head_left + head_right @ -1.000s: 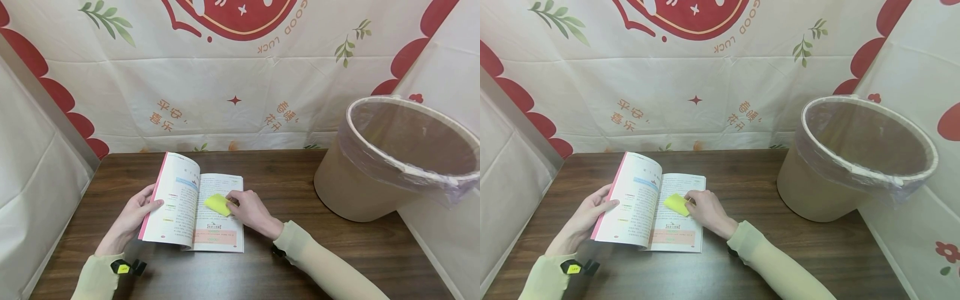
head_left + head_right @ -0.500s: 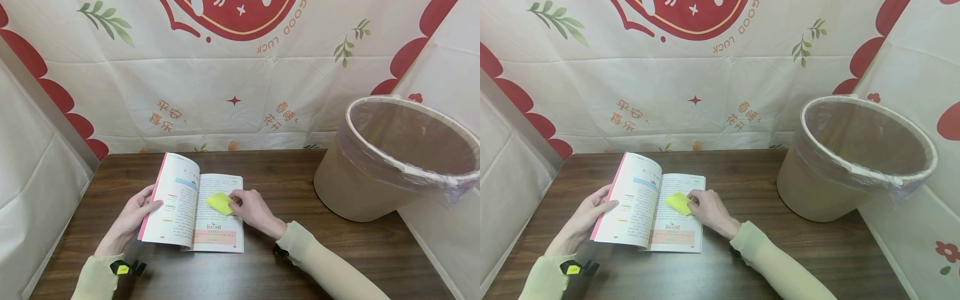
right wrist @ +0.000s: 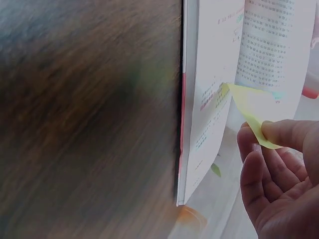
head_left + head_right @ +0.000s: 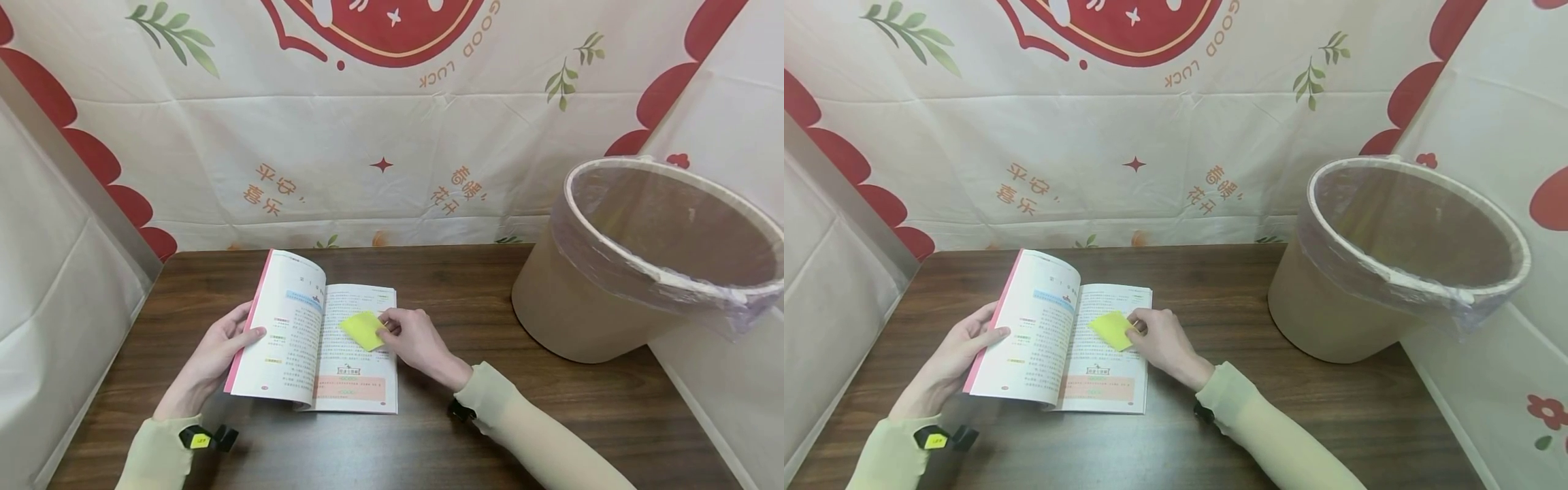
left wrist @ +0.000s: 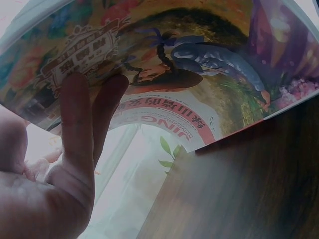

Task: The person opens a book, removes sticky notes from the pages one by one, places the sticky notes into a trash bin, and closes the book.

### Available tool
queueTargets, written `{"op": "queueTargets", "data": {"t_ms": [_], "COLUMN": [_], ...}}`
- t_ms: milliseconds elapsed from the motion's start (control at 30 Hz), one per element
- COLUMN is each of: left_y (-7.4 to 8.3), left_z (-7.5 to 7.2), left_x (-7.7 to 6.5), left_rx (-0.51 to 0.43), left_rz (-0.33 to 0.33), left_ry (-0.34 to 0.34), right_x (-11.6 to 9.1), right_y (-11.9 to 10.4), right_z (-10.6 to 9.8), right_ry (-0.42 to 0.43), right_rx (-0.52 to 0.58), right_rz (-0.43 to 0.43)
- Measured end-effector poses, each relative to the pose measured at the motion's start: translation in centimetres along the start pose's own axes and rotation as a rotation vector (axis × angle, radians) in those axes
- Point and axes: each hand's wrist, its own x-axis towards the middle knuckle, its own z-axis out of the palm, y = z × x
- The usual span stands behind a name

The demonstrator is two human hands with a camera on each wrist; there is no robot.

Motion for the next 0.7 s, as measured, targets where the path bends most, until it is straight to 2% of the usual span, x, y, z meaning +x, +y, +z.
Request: {"op": "queueTargets", "data": {"t_ms": [433, 700], "left_y": [0.1, 0.0], "left_z": [0.1, 0.0], "left_x": [-0.1, 0.0], "left_rx": [0.018, 0.022], "left_rz": [-0.004, 0.003], "left_ry": [0.008, 0.004], "right_x": [0.0, -0.4], "right_y": [0.7, 1.1], "right_z": [-1.1, -2.0], "right_ry": [0.071, 0.098], "right_rx": [0.094, 0.115], "right_rz": [0.076, 0.112]}}
